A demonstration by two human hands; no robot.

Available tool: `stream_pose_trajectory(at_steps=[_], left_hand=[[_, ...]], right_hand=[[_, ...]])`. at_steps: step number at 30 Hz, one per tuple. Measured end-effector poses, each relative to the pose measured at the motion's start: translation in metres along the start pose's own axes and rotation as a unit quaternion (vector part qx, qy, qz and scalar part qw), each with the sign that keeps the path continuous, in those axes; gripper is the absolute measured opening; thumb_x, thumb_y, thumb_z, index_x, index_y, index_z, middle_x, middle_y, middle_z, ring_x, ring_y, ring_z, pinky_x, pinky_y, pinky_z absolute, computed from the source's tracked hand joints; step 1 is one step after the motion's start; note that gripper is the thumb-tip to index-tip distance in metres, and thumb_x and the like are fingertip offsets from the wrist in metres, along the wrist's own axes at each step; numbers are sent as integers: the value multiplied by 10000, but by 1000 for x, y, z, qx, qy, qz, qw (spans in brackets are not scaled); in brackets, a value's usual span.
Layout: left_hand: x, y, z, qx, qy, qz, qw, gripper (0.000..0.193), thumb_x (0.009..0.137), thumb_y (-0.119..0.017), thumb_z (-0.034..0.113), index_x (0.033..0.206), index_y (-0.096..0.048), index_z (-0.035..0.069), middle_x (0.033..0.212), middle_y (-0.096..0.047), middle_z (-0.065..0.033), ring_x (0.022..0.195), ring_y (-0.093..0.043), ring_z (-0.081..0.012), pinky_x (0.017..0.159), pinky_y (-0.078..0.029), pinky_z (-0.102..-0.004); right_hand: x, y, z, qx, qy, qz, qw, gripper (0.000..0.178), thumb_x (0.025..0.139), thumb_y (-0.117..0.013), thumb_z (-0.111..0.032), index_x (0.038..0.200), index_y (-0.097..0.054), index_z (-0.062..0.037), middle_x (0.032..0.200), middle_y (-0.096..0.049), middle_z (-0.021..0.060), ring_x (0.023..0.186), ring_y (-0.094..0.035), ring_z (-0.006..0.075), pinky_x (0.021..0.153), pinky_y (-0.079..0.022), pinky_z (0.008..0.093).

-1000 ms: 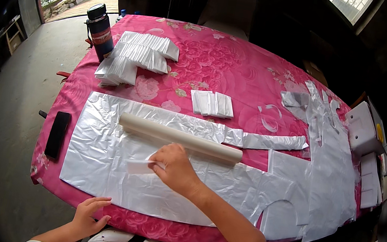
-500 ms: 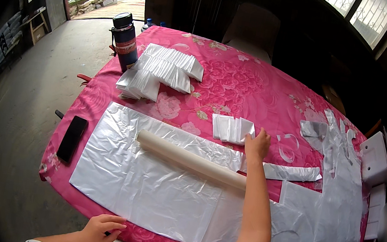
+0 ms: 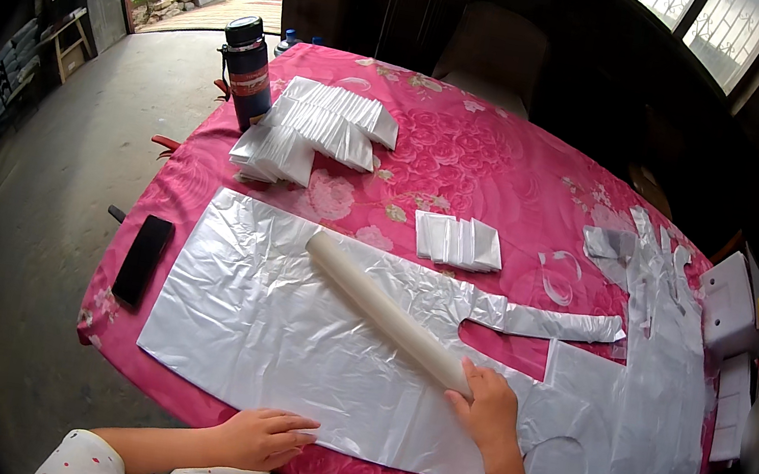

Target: The person unrolls a roll of clear plastic wrap on a pink tablecloth, places small white rectangular items onto the film, folds the wrap around each item, and stacks the wrapped units. The person repeats this process for multiple items, maintaining a growing stack of wrapped packages.

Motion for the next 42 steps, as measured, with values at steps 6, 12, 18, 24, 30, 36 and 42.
stream_pose_trajectory(at_steps=[6,12,18,24,30,36,42], left_hand=[[64,-22,-1,33,51,-17,998,700,762,-628,398,1314,-391,39,1430,-187,-260,1325,-182,-422,1047,-251,-490],[101,-53,4,98,-48,-74,991,714,723,-594,530,1280,-445,109,1432,-168,-276,1324,-114,-489,1027,-211,-581],[111,-82,26,74,-68,-115,988,788,723,-581,545,1328,-376,85,1439,-108,-296,1338,-53,-483,1014,-169,-609],[108,-96,25,1,21,-34,999,909,727,-579,553,1390,-229,40,1441,-9,-323,1337,-18,-492,1028,-61,-615],[113,-96,44,51,18,-85,995,849,723,-589,543,1347,-331,27,1448,-77,-296,1358,-24,-442,1036,-52,-603],[111,-93,50,-46,-12,-26,999,782,752,-641,401,1351,-311,21,1438,-138,-276,1341,-156,-410,1041,-192,-523],[113,-63,41,-575,339,-71,741,472,856,-606,130,1271,-424,-2,1109,-585,-145,962,-600,-189,825,-482,-296]], right_hand=[[-65,-15,-71,103,13,-74,992,571,796,-623,-325,1233,-479,12,1089,-543,165,990,-533,313,847,-441,395],[-88,-15,-2,43,20,-49,998,474,873,-509,-259,1269,-454,-4,1347,-403,178,1244,-385,338,1033,-299,400],[-134,25,131,-79,-164,74,981,427,873,-488,-152,1267,-458,8,1343,-429,163,1244,-393,325,1039,-300,394],[-185,39,204,-108,-333,179,920,314,881,-479,-110,1156,-562,17,1234,-534,156,1168,-483,297,994,-370,352],[-180,56,185,-196,-378,198,883,66,746,-620,-53,804,-626,-23,903,-652,88,866,-599,277,792,-460,361],[-122,58,53,99,-263,277,919,139,685,-659,-1,711,-527,-33,799,-625,83,736,-619,219,691,-482,314],[-90,15,-90,301,1,60,952,281,670,-743,-60,899,-580,-46,921,-625,94,807,-620,253,710,-499,326]])
Point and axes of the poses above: each hand's wrist, its own x-axis towards the middle knuckle, its own y-axis out of the back of the hand, z = x × y, the point moved 2 cm from there along x, towards the middle knuckle
